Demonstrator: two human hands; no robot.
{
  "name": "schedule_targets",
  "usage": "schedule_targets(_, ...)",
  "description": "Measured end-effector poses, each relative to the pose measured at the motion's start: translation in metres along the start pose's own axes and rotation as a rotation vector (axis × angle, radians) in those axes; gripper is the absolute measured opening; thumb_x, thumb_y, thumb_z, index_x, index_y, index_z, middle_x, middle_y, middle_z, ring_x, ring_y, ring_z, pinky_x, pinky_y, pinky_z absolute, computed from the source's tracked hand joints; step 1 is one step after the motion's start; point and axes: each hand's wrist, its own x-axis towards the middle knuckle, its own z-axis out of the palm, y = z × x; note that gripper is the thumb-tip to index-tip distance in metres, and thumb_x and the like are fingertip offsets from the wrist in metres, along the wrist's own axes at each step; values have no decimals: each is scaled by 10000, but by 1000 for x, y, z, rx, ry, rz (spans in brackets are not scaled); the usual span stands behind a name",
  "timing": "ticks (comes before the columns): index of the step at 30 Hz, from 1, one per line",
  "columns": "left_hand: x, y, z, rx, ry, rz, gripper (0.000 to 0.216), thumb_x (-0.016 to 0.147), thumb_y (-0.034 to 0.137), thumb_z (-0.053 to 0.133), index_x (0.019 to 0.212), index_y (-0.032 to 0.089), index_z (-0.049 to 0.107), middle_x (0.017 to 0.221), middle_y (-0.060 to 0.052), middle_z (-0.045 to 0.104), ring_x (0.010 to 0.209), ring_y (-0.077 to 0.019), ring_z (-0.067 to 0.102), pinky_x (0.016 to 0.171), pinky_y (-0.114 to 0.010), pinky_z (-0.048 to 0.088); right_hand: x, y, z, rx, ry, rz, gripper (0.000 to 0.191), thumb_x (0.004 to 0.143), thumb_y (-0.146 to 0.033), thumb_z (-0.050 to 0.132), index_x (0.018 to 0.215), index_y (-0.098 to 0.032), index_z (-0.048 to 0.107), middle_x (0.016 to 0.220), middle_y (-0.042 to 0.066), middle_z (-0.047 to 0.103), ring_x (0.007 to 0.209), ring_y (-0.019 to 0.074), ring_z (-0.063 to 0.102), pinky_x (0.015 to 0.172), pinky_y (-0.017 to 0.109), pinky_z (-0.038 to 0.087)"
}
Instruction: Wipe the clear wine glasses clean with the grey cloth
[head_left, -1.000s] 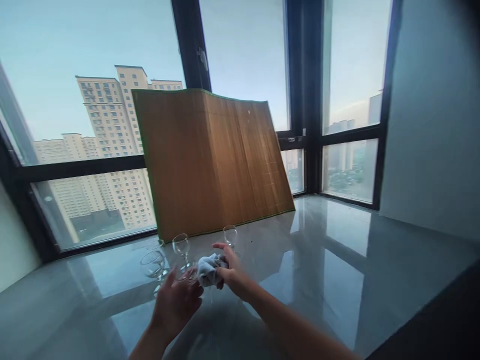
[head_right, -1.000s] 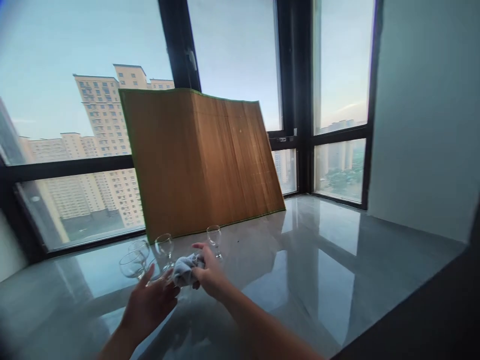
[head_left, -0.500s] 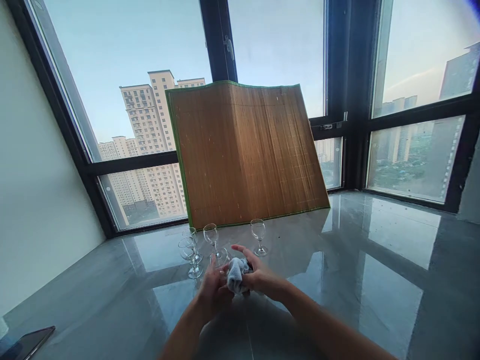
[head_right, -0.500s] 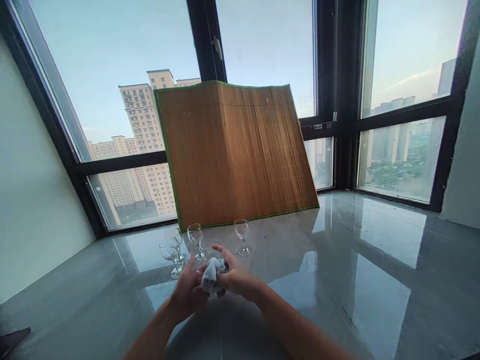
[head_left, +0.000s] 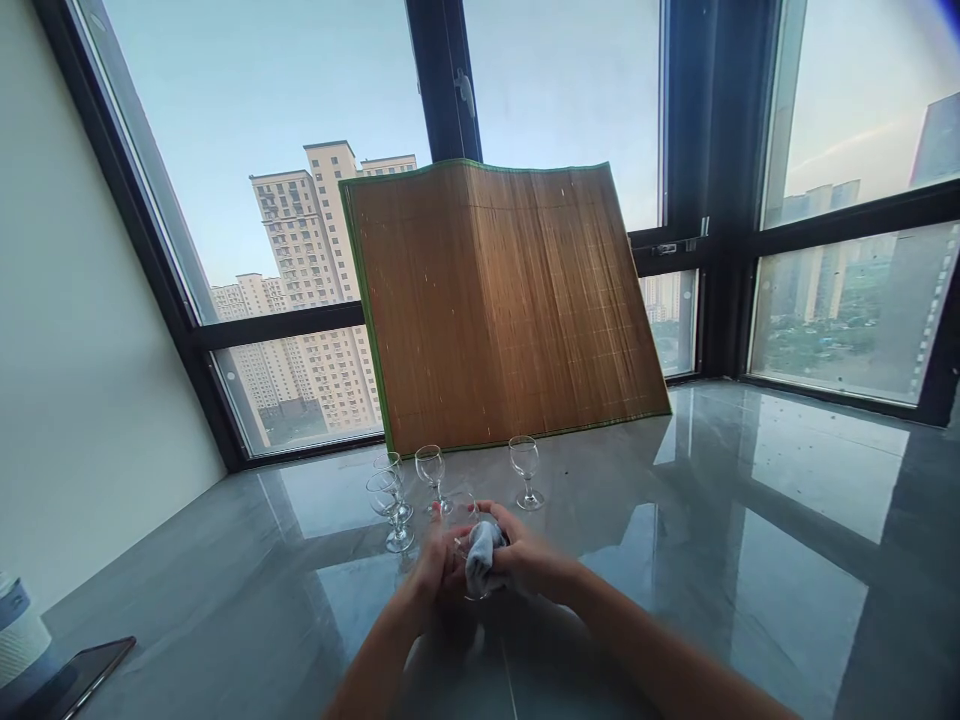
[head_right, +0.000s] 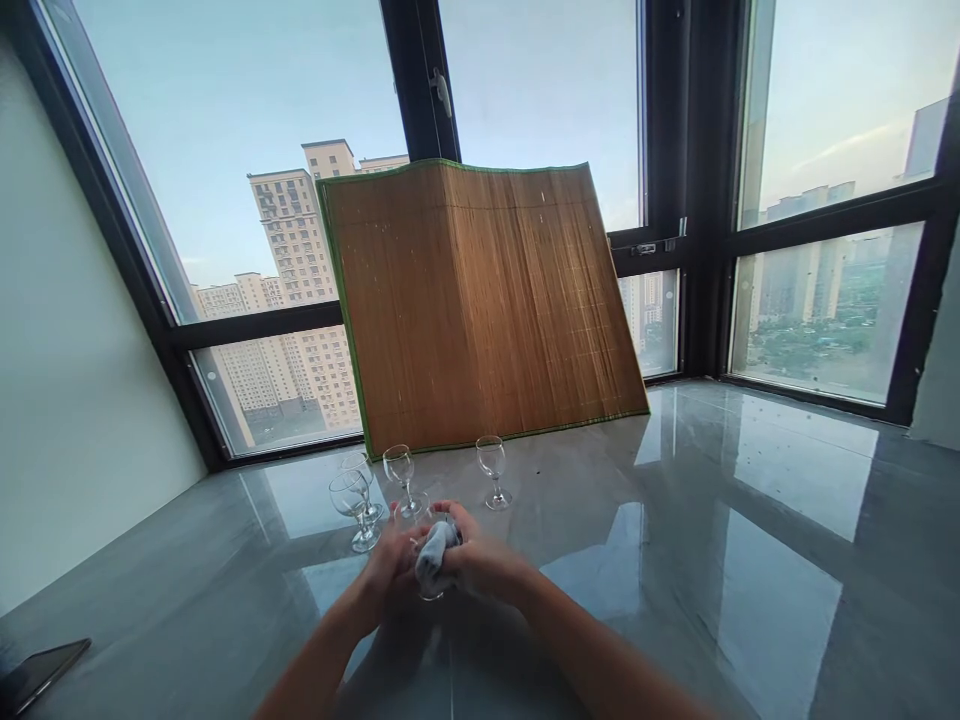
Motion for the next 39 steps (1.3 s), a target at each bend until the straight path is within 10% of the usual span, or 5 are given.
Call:
schedule_targets(22, 6, 6, -13, 214, 284, 208, 728, 727, 854, 429, 922, 183, 629, 382, 72, 333, 349, -106, 261, 393, -246, 156, -5, -8, 2, -17, 37, -16, 675, 589, -158, 695, 1218, -230, 462, 754, -55, 563, 585, 101, 489, 512, 216, 363)
schedule_targets(32, -1, 19, -20, 109, 452, 323, 568, 676, 672, 627, 884, 145, 648, 505, 63, 441, 420, -74, 325, 419, -221, 214, 23, 19, -16, -65, 800, -85, 663, 529, -232, 609, 1170, -235, 439, 604, -86, 490, 428, 102, 407, 402, 210, 263)
schedule_targets(39, 1, 17, -13, 112, 452, 241, 494, 656, 591, 642, 889, 156, 629, 503, 67, 467, 418, -66, 354, 432, -204, 251, 15, 13, -26, -92, 1036, -156, 624, 574, -217, 572, 1188, -239, 460, 764, -14, 578, 510, 119, 486, 457, 249, 382)
